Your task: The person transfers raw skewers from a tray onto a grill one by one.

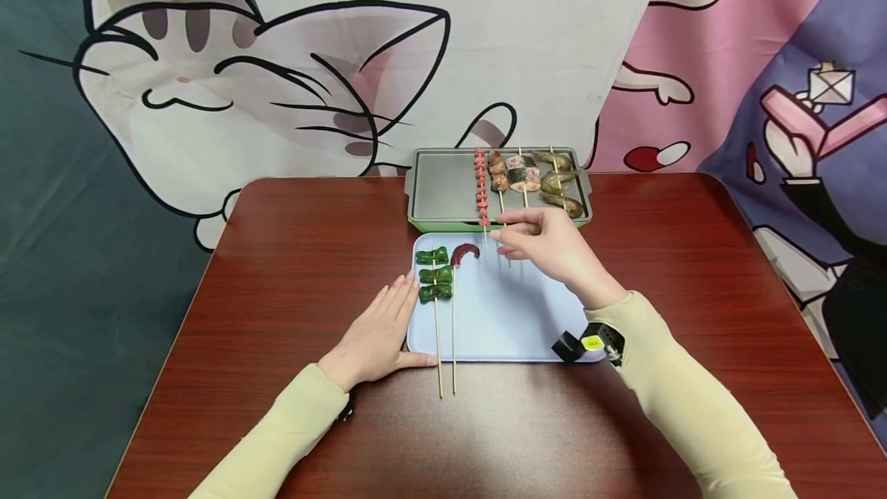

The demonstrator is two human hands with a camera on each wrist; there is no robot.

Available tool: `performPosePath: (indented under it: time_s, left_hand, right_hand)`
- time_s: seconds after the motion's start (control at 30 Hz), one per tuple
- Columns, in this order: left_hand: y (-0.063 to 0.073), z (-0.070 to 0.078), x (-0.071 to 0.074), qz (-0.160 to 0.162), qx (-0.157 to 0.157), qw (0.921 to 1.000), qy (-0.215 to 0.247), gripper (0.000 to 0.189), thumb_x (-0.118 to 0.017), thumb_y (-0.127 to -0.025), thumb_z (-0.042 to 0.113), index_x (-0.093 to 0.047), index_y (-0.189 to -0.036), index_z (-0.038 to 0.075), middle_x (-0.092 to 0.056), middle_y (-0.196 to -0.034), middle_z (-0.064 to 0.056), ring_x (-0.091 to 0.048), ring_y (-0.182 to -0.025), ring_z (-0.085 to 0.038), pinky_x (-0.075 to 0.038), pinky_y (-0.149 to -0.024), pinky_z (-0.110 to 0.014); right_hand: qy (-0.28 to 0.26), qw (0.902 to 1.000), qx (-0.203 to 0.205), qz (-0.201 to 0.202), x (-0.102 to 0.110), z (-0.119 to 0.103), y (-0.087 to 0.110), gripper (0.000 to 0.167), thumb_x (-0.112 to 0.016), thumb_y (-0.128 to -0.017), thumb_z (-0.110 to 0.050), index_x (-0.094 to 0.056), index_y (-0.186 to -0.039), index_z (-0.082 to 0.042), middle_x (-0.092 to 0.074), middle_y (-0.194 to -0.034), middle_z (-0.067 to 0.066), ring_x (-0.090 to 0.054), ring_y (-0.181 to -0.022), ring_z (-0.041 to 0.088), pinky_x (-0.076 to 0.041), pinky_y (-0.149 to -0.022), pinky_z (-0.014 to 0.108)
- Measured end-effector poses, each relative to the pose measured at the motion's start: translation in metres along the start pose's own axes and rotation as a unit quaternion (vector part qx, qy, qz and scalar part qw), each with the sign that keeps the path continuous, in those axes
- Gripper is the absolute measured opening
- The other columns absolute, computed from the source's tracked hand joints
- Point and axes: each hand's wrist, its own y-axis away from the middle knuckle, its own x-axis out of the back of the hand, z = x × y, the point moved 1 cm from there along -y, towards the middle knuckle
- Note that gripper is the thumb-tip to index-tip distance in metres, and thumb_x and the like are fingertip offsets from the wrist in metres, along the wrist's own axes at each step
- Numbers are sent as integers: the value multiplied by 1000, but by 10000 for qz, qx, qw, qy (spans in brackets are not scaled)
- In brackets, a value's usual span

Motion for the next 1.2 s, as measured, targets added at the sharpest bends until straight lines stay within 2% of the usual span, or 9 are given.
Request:
performPosePath:
  time_s: [0.27,0.4,0.57,0.7,0.87,1.07,1.2]
  left_hand:
    - [0,0,1,-95,69,9999,-36,114,-65,-87,70,-24,-156,-12,-15,-165,-26,-16,-152,-38,-17,-122,-48]
    - [0,0,1,-49,38,10000,-22,114,-64,-87,70,-25,-155,-12,-16,-164,-27,-18,-151,-39,-17,-122,-48]
    - [-1,-1,-1,-31,13,10000,-44,114,-63,-88,72,-24,-156,-12,-16,-165,-27,-17,-151,-39,-17,-122,-48]
    - [-1,0,0,-49,48,10000,-61,115,-64,-87,71,-24,-156,-11,-16,-165,-26,-16,-152,-38,-17,-122,-47]
    - [-1,2,5,-31,65,10000,-32,115,-69,-86,68,-25,-155,-12,-18,-164,-27,-18,-151,-39,-19,-121,-49]
    - [-1,3,5,-105,95,9999,-93,114,-69,-86,67,-25,-155,-12,-18,-164,-27,-17,-151,-39,-19,-121,-48]
    - [-1,3,4,-130,95,9998,-88,114,-69,-86,67,-24,-155,-12,-17,-164,-27,-17,-151,-39,-18,-121,-48]
  right_hand:
    - [33,9994,332,-60,-2,-5,25,41,-76,-94,-25,-69,-126,-1,-74,-108,16,-74,-92,22,-59,-83,35]
    - [125,9990,405,-113,-6,-3,34,39,-76,-94,-26,-71,-124,-2,-75,-108,12,-74,-94,20,-58,-84,33]
    - [337,9981,436,-277,-14,5,42,36,-75,-94,-25,-72,-123,-3,-76,-107,7,-71,-100,18,-55,-88,39]
    - [288,9981,292,-459,-21,15,46,37,-76,-94,-27,-72,-123,-4,-76,-107,7,-70,-104,19,-54,-91,42]
    - [120,9974,128,-698,-33,31,47,37,-76,-94,-24,-72,-123,-2,-76,-108,7,-70,-104,19,-55,-91,38]
    - [-133,9950,-37,-990,-49,51,48,44,-73,-95,-20,-66,-128,8,-74,-112,12,-70,-107,22,-55,-92,35]
    - [-252,9933,-226,-1107,-58,65,47,47,-72,-95,-20,-63,-130,10,-75,-110,13,-71,-102,26,-56,-90,35]
